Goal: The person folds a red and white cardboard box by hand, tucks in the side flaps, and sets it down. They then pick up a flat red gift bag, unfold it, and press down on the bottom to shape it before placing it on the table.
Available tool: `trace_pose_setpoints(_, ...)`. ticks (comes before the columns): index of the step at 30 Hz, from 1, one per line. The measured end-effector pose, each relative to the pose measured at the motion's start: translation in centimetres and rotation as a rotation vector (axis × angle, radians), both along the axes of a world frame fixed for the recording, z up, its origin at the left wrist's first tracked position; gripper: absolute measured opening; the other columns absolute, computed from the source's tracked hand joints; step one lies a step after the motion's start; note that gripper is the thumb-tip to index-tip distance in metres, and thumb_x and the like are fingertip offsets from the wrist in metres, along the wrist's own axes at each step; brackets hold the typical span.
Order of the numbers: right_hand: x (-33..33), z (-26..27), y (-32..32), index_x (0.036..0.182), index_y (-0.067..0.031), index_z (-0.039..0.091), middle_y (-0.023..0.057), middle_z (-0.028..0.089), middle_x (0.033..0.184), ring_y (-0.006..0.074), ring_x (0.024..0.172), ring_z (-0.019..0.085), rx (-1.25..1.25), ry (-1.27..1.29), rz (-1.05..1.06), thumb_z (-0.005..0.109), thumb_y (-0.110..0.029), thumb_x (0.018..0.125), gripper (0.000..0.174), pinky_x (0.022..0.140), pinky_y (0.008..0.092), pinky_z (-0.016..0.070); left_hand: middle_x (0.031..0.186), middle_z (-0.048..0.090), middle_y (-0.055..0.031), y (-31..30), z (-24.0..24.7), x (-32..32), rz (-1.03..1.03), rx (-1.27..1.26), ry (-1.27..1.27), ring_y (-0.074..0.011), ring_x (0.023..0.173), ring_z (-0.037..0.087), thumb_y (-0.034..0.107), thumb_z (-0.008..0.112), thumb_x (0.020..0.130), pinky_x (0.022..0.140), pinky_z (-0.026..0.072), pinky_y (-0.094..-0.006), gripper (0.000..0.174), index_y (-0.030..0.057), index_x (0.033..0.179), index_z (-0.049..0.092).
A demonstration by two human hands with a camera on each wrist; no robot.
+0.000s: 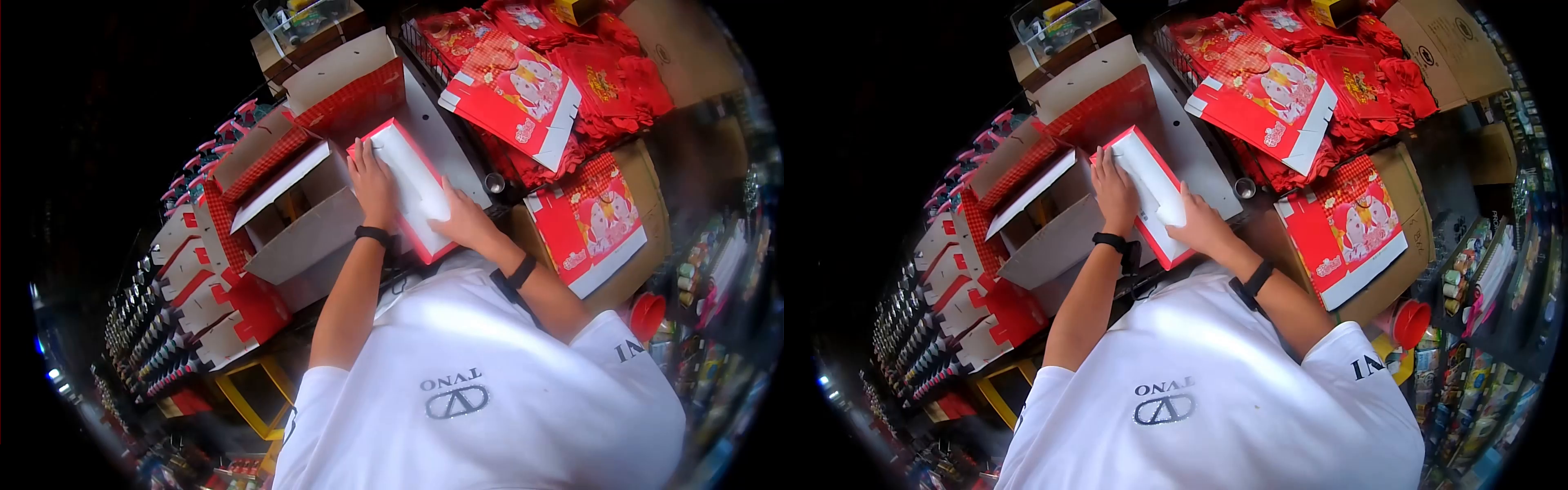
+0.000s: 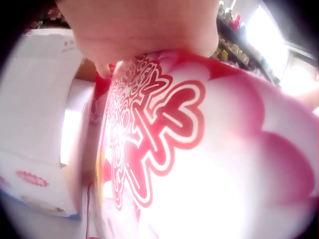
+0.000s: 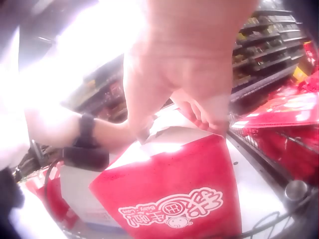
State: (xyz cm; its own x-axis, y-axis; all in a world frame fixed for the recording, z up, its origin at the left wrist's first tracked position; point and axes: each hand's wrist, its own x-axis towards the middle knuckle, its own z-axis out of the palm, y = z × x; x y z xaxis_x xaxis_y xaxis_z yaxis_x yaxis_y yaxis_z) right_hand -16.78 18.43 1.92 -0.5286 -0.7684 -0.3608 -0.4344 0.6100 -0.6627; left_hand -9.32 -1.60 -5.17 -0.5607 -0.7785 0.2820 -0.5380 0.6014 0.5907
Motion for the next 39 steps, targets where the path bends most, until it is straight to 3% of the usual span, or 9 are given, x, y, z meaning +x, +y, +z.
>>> trace_pose_setpoints(3, 1.0, -0.6, 0.0, 0.162, 0.0077, 0.023, 0.0342, 0.056, 0.138, 0.0528, 0.118, 0.063, -0.029, 0.117, -0.004, 0.074, -0.033, 0.085, 0.101, 0.103, 0.0514, 0.0534, 0.166, 0.039, -0.0186, 0.2, 0.2, 0.3, -0.006, 0.031, -0.022, -0.0466, 0.150, 0.036, 0.017, 0.042, 0.110, 0.127, 0.0291, -0.0502, 0.046, 0.0053, 0.155, 0.046)
trace_pose_setpoints(9, 0.8, -0.5, 0.0, 0.165, 0.0033, 0.022, 0.0322, 0.050, 0.151, 0.0526, 0.129, 0.057, 0.014, 0.053, -0.023, 0.072, -0.032, 0.091, 0.096, 0.109, 0.0503, 0.0491, 0.165, 0.040, -0.0193, 0.1, 0.2, 0.3, -0.018, 0.013, -0.025, -0.0447, 0.150, 0.036, 0.016, 0.042, 0.110, 0.128, 0.0277, -0.0493, 0.047, 0.0024, 0.155, 0.045)
trace_pose_setpoints(15, 0.1, -4.4, 0.8, 0.167, 0.0044, 0.013, 0.0340, 0.039, 0.159, 0.0443, 0.145, 0.047, -0.247, -0.144, -0.084, 0.071, -0.029, 0.094, 0.100, 0.117, 0.0436, 0.0423, 0.165, 0.040, -0.0188, 0.2, 0.5, 0.5, -0.024, 0.007, 0.012, -0.0429, 0.151, 0.036, 0.015, 0.042, 0.109, 0.128, 0.0270, -0.0483, 0.047, 0.0023, 0.155, 0.045)
trace_pose_setpoints(18, -0.7, -4.7, 0.6, 0.168, 0.0024, 0.013, 0.0318, 0.039, 0.160, 0.0402, 0.148, 0.044, -0.342, -0.480, -0.156, 0.077, -0.028, 0.092, 0.105, 0.120, 0.0417, 0.0390, 0.165, 0.040, -0.0181, 0.4, 0.7, 0.7, -0.020, 0.026, 0.020, -0.0433, 0.151, 0.036, 0.014, 0.043, 0.109, 0.128, 0.0275, -0.0486, 0.047, 0.0039, 0.155, 0.045)
trace_pose_setpoints(24, -0.1, -5.5, 0.3, 0.168, 0.0022, 0.017, 0.0283, 0.042, 0.157, 0.0360, 0.145, 0.046, -0.276, -0.248, -0.153, 0.081, -0.027, 0.090, 0.104, 0.121, 0.0414, 0.0377, 0.166, 0.039, -0.0166, 0.2, 0.0, 0.6, 0.003, 0.001, 0.029, -0.0455, 0.150, 0.037, 0.013, 0.045, 0.108, 0.127, 0.0297, -0.0498, 0.047, 0.0068, 0.155, 0.045)
trace_pose_setpoints(27, 0.1, -5.5, 0.3, 0.165, 0.0016, 0.025, 0.0234, 0.050, 0.152, 0.0306, 0.139, 0.053, -0.318, -0.168, -0.145, 0.083, -0.023, 0.089, 0.099, 0.116, 0.0403, 0.0438, 0.166, 0.039, -0.0164, 0.4, 0.4, 0.6, 0.018, 0.023, 0.029, -0.0466, 0.150, 0.037, 0.013, 0.045, 0.109, 0.127, 0.0306, -0.0504, 0.047, 0.0070, 0.155, 0.045)
trace_pose_setpoints(30, -0.5, -0.7, -0.1, 0.162, 0.0007, 0.031, 0.0191, 0.057, 0.146, 0.0254, 0.130, 0.060, -0.311, -0.664, -0.266, 0.085, -0.017, 0.087, 0.094, 0.108, 0.0369, 0.0505, 0.166, 0.040, -0.0160, 0.0, -0.2, 0.8, 0.007, -0.023, 0.077, -0.0518, 0.147, 0.039, 0.011, 0.050, 0.105, 0.123, 0.0361, -0.0544, 0.049, 0.0086, 0.154, 0.046)
trace_pose_setpoints(33, -1.4, -0.2, 0.0, 0.161, 0.0003, 0.034, 0.0145, 0.058, 0.145, 0.0214, 0.130, 0.058, -0.278, -0.772, -0.296, 0.086, -0.013, 0.088, 0.091, 0.110, 0.0346, 0.0488, 0.165, 0.041, -0.0156, 0.1, -0.6, 0.8, 0.002, -0.010, 0.089, -0.0542, 0.146, 0.039, 0.010, 0.052, 0.103, 0.121, 0.0386, -0.0562, 0.051, 0.0094, 0.154, 0.046)
trace_pose_setpoints(39, -1.0, -5.4, -0.8, 0.154, 0.0018, 0.043, 0.0159, 0.065, 0.135, 0.0218, 0.119, 0.066, -0.396, -0.444, -0.255, 0.085, -0.011, 0.085, 0.082, 0.102, 0.0334, 0.0533, 0.165, 0.040, -0.0180, -0.2, -0.7, 0.6, -0.025, -0.049, 0.085, -0.0546, 0.147, 0.037, 0.010, 0.052, 0.103, 0.123, 0.0344, -0.0563, 0.051, 0.0065, 0.154, 0.044)
